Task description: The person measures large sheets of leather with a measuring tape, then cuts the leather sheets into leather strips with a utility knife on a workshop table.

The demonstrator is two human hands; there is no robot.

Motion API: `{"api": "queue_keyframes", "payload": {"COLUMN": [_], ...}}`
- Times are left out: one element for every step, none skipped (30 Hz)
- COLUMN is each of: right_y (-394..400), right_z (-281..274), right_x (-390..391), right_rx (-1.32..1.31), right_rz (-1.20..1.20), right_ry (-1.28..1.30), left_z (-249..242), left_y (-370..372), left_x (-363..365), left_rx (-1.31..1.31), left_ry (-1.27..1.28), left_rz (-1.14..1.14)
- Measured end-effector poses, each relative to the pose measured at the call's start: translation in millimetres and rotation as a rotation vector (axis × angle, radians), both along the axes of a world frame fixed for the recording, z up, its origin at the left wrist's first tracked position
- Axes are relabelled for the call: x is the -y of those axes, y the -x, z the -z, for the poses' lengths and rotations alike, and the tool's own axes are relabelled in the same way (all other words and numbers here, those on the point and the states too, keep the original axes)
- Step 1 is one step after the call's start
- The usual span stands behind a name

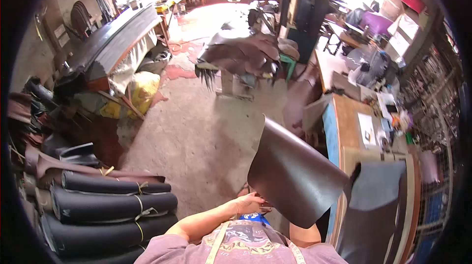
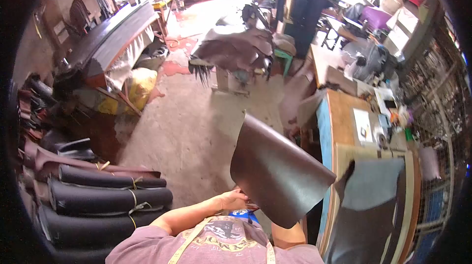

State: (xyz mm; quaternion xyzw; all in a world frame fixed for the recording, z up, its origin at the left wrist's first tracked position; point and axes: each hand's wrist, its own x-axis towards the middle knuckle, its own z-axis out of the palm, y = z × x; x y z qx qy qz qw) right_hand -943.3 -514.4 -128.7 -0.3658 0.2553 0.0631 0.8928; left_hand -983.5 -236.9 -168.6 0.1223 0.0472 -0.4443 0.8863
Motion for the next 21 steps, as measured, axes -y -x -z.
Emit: {"api": "queue_keyframes", "payload": {"right_y": [-33.5, -64.8, -97.4, -129.0, -157.8, -187.9, -216.6, -246.4, -275.5, -306.5, -337.9, -366.5, -396.0, -427.2, -456.8, -490.0, -523.3, -553.0, -583.6, -612.3, -643.5], "right_z": [-2.3, -8.1, -13.6, -19.8, -26.5, -33.2, -40.8, -48.6, -56.5, -66.5, -76.7, -85.5, -95.0, -104.6, -114.5, -123.4, -130.3, -134.1, -134.6, -135.2, -132.8], "right_x": [-8.2, -14.6, -21.3, -26.4, -31.0, -35.0, -38.1, -39.8, -41.4, -41.4, -43.1, -42.1, -42.8, -43.1, -44.1, -45.7, -49.0, -53.1, -57.2, -63.0, -69.7], "right_rx": [-0.002, -0.001, 0.006, 0.016, 0.025, 0.041, 0.061, 0.080, 0.103, 0.135, 0.170, 0.199, 0.229, 0.266, 0.296, 0.338, 0.380, 0.410, 0.437, 0.462, 0.486], "right_rz": [-0.017, -0.030, -0.043, -0.062, -0.074, -0.087, -0.096, -0.105, -0.103, -0.101, -0.095, -0.089, -0.075, -0.064, -0.049, -0.038, -0.019, -0.014, -0.003, 0.013, 0.022], "right_ry": [-0.009, -0.013, -0.017, -0.014, -0.012, -0.010, -0.002, 0.007, 0.014, 0.024, 0.032, 0.046, 0.052, 0.058, 0.063, 0.056, 0.046, 0.043, 0.034, 0.018, -0.008], "left_z": [1.0, 11.8, 20.3, 15.4, 11.6, -7.2, -21.9, -28.0, -33.8, -48.9, -78.2, -94.0, -117.5, -132.1, -140.2, -145.1, -152.9, -160.5, -165.1, -168.5, -178.5], "left_y": [-29.3, -56.0, -85.3, -111.4, -132.9, -156.8, -181.2, -204.2, -228.8, -254.8, -281.4, -311.2, -342.2, -376.7, -411.0, -447.2, -483.6, -520.7, -560.1, -595.6, -630.2], "left_x": [-13.2, -26.3, -33.6, -43.7, -51.2, -58.2, -66.5, -78.4, -88.5, -92.7, -103.3, -115.1, -126.4, -136.6, -155.7, -168.4, -185.1, -204.0, -224.0, -240.9, -257.4], "left_rx": [0.025, 0.040, 0.066, -0.074, -0.076, -0.078, -0.081, -0.064, -0.048, 0.020, 0.166, 0.224, 0.228, 0.263, 0.337, 0.395, 0.433, 0.472, 0.533, 0.581, 0.600], "left_ry": [0.047, 0.095, 0.155, 0.251, 0.207, 0.164, 0.126, 0.063, 0.001, -0.157, -0.280, -0.374, -0.471, -0.463, -0.497, -0.520, -0.566, -0.613, -0.640, -0.668, -0.726], "left_rz": [-0.058, -0.107, -0.157, -0.242, -0.295, -0.348, -0.401, -0.437, -0.470, -0.605, -0.653, -0.707, -0.783, -0.887, -0.885, -0.995, -1.033, -1.067, -1.122, -1.167, -1.208]}}
